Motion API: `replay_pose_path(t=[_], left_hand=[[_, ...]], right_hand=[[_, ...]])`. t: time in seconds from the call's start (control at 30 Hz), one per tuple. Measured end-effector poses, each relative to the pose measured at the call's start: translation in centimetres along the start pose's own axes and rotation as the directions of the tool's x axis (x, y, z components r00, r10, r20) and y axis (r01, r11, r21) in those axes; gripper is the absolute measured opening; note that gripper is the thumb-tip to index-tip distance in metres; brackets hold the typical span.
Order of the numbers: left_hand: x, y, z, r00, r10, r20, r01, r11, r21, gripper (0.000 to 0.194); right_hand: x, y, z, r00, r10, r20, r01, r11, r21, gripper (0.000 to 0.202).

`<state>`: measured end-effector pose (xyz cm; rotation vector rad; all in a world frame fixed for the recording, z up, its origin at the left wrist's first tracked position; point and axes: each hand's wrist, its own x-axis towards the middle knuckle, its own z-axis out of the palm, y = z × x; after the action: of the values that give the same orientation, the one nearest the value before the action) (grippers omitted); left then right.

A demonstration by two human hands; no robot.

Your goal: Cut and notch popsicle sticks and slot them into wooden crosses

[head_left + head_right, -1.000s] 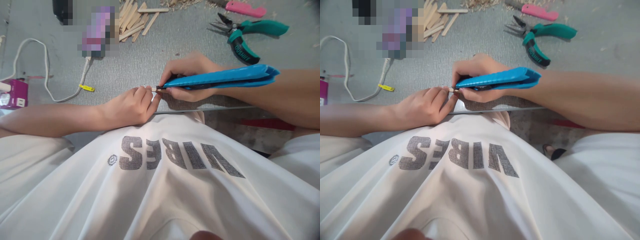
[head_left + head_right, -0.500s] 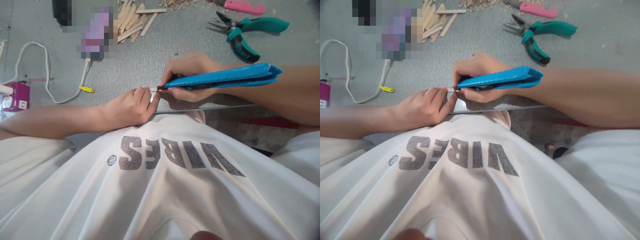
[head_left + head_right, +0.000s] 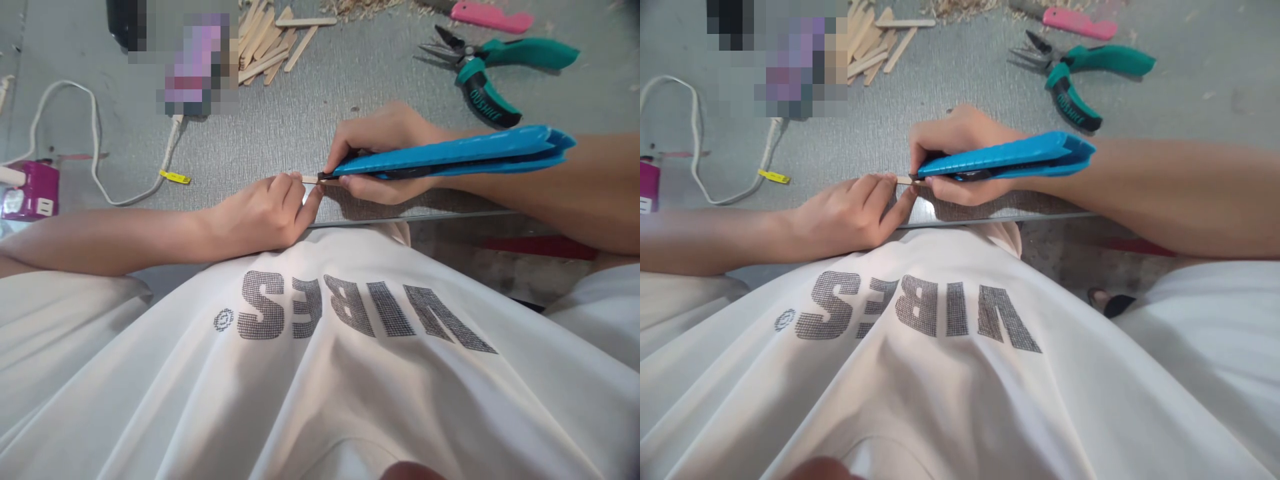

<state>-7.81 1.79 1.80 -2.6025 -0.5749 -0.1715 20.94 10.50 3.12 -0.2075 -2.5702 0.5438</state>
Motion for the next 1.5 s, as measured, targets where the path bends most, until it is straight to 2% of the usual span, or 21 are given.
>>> replay_pose_path(t=[0.2, 0.3, 0.4, 0.47, 0.6, 0.77, 0.97, 1.23, 1.5], left_hand=[[0.3, -0.1, -0.3, 0.999, 0.041, 0.001, -0.041, 0.999, 0.021, 0.056], [0.3, -0.1, -0.5, 0.999, 0.040, 0.012, -0.041, 0.999, 0.021, 0.055], [0.3, 0.0, -0.5, 0.999, 0.040, 0.025, -0.040, 0.999, 0.002, 0.054], [0.3, 0.0, -0.4, 0.999, 0.037, 0.026, -0.037, 0.999, -0.023, 0.055], [0.2, 0.1, -0.2, 0.999, 0.033, 0.005, -0.033, 0.999, 0.005, 0.055], [0.2, 0.1, 0.0, 1.000, 0.025, 0.012, -0.024, 0.999, -0.048, 0.056], [0.1, 0.2, 0.1, 1.000, 0.003, 0.020, -0.001, 0.996, -0.085, 0.055], [0.5, 0.0, -0.6, 0.997, 0.073, -0.010, -0.071, 0.991, 0.116, 0.047], [0.7, 0.2, -0.7, 0.999, 0.033, -0.037, -0.027, 0.991, 0.132, 0.043]], right_hand=[[-0.4, 0.0, 0.2, 0.998, 0.056, -0.031, -0.053, 0.996, 0.066, 0.020], [-0.4, -0.3, 0.2, 0.985, 0.084, -0.147, -0.057, 0.982, 0.180, 0.019], [-0.4, -0.5, 0.1, 0.954, 0.096, -0.284, -0.028, 0.972, 0.234, 0.020], [-0.3, -0.7, 0.0, 0.962, 0.106, -0.252, -0.052, 0.976, 0.209, 0.021], [-0.1, -1.0, 0.1, 0.987, 0.134, -0.092, -0.119, 0.981, 0.153, 0.023], [0.3, -1.0, -0.3, 0.986, 0.162, 0.044, -0.166, 0.982, 0.091, 0.024], [0.6, -1.0, -0.6, 0.993, 0.107, 0.056, -0.112, 0.988, 0.106, 0.021], [0.4, -0.6, -0.2, 0.995, 0.086, 0.041, -0.089, 0.993, 0.074, 0.021], [1.0, -0.9, -0.2, 0.998, 0.037, 0.043, -0.038, 0.999, 0.029, 0.021]])
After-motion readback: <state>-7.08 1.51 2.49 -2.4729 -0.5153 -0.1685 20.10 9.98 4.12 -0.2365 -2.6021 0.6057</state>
